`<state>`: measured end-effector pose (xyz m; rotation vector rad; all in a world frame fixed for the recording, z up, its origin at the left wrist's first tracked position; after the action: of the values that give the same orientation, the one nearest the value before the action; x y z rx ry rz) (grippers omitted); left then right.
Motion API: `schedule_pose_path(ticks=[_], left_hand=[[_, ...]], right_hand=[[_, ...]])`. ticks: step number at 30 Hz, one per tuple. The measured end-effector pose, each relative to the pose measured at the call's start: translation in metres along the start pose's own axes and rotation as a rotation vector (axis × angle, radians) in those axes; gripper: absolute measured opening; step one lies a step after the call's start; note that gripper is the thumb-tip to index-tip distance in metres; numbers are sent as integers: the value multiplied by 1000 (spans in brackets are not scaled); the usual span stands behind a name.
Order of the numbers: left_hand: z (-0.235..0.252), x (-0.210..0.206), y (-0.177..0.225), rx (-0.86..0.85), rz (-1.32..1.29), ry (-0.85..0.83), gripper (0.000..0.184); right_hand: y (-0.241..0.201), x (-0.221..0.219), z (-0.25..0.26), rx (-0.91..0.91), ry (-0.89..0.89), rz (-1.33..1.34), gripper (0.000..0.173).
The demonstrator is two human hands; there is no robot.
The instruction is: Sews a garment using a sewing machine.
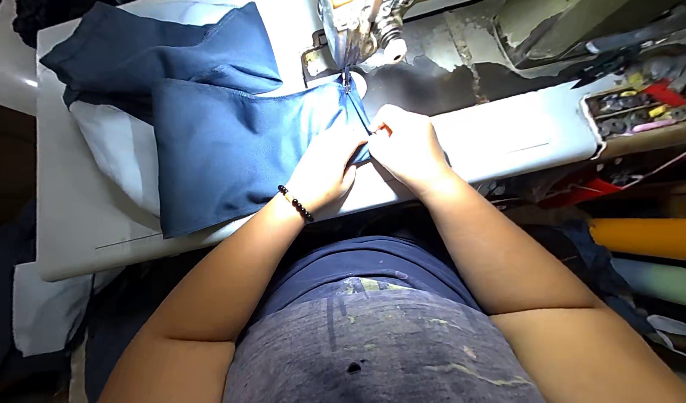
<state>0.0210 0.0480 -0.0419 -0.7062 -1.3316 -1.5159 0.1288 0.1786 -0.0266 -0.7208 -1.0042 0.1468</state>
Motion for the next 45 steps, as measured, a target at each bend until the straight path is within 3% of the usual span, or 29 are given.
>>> schedule_pose_path(ticks=[13, 21, 26, 32, 34, 37, 40, 43, 45], left_hand=[[-5, -1, -5, 24, -80, -1, 42], [17, 3, -24, 17, -56, -12, 43], [44, 7, -47, 5, -27, 72, 34], [52, 14, -43, 222, 116, 145, 34], [49, 22, -39, 234, 88, 165, 37], [28, 48, -22, 271, 126, 22, 40], [-23, 86, -16, 367, 324, -136, 38], [-95, 118, -41, 588, 449, -321, 43], [-138, 124, -61, 720, 468, -312, 57]], right_hand=[[-2, -6, -3, 85, -157, -82, 16], [-3, -10, 28, 3, -266, -158, 15], [4, -23, 52, -24, -229, -234, 23], [19, -21, 53, -104, -15, -41, 31], [21, -16, 55, -152, -31, -11, 34], [28, -17, 55, -55, -20, 76, 26], [31, -20, 60, 2, -59, 70, 33], [33, -24, 66, 21, -85, 70, 28], [34, -21, 67, 43, -137, 110, 20]])
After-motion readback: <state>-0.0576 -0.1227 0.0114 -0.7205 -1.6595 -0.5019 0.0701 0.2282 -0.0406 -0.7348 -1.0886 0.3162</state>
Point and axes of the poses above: each hand's wrist, its own z-axis towards the middle knuckle, its own x-axis out of the back of the hand, y = z × x, the point moved 2 cm from there along z, towards the middle knuckle, and after that the axes turned 1 degree about x, right-handed, at the moved point
